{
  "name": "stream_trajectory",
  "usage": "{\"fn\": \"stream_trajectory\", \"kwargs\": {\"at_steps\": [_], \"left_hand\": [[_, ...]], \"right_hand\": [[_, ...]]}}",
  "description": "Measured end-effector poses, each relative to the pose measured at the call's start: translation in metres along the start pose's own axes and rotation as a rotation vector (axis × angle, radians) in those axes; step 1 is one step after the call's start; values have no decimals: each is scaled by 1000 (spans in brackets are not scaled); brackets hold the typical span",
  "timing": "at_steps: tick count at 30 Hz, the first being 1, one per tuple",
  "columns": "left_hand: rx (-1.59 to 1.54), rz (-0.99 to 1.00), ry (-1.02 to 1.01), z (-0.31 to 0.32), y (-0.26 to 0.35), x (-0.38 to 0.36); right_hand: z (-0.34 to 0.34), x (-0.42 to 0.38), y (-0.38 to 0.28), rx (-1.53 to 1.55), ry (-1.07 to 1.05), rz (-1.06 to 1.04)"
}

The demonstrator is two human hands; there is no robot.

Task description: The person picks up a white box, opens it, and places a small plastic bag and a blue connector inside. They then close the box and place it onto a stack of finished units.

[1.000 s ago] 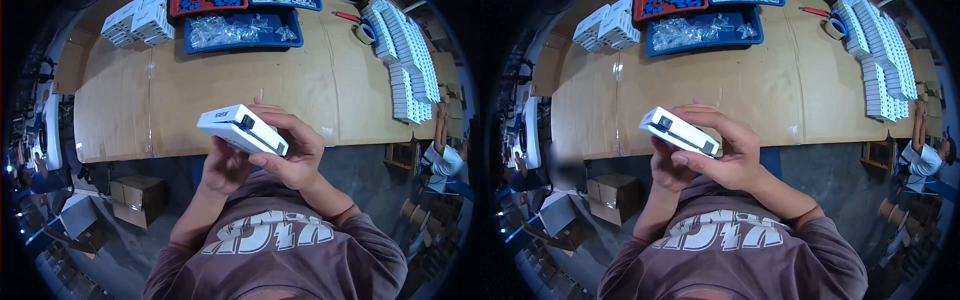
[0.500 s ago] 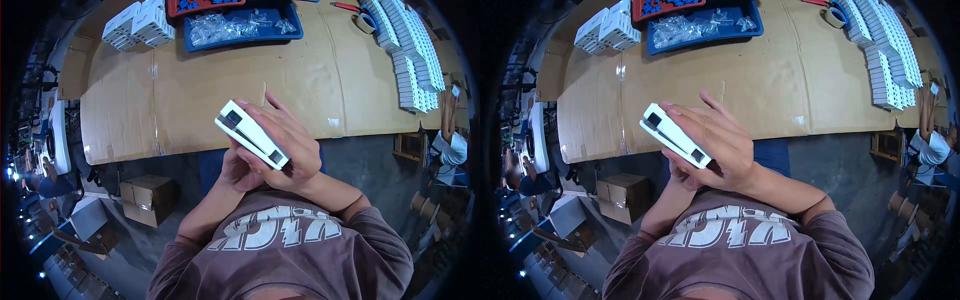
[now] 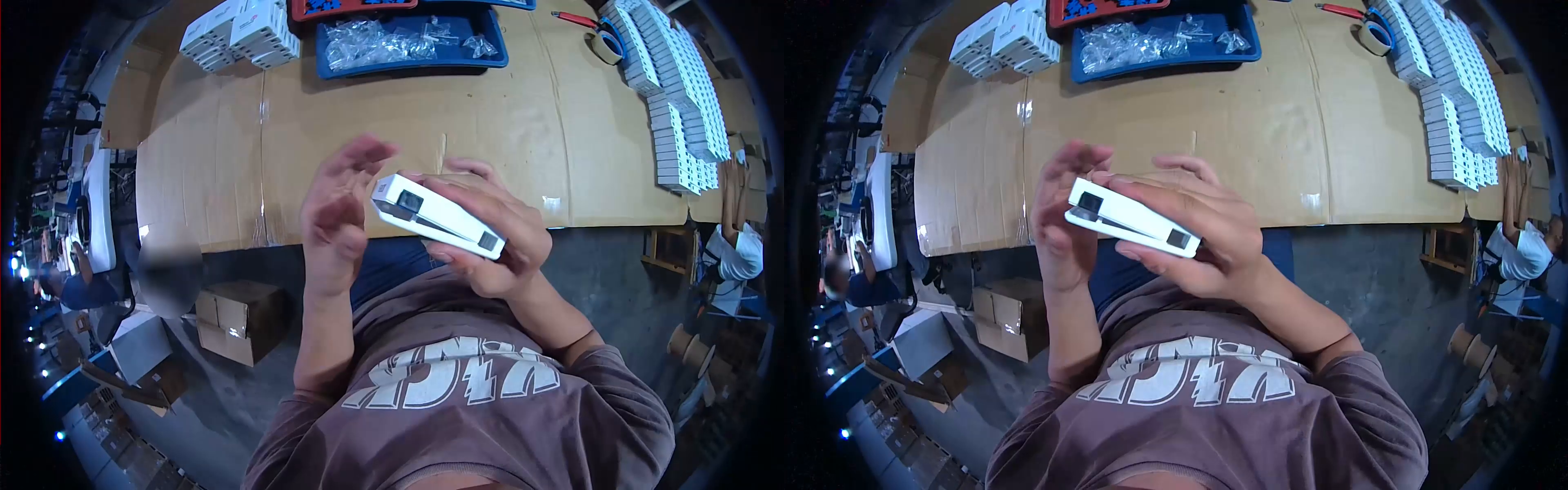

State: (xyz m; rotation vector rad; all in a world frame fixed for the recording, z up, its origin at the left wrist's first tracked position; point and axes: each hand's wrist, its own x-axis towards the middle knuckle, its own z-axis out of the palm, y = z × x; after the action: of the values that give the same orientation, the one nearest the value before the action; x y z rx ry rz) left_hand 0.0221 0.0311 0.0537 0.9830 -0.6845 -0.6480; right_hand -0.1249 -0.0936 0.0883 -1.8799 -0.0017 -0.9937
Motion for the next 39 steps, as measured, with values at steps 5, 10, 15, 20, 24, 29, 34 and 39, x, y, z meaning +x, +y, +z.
{"fn": "stream_trajectory", "kwargs": {"at_steps": [5,10,15,20,24,29,34,39], "left_hand": [[-118,-16,-195,10,19,-3],[-226,70,-202,13,4,-4],[-242,50,-179,14,4,-7],[-245,42,-154,14,3,-10],[-241,44,-152,12,0,-11],[-248,37,-150,13,0,-11],[-228,-18,-123,13,2,-12],[-149,-53,-118,15,6,-7]], "right_hand": [[3,1,0,85,-46,32],[2,1,2,87,-34,-13],[3,0,3,99,-36,-7],[4,2,2,107,-35,-5],[2,-1,3,79,-63,27],[1,-1,5,53,-68,23],[3,-1,2,48,-16,30],[3,-4,4,87,17,103]]}}
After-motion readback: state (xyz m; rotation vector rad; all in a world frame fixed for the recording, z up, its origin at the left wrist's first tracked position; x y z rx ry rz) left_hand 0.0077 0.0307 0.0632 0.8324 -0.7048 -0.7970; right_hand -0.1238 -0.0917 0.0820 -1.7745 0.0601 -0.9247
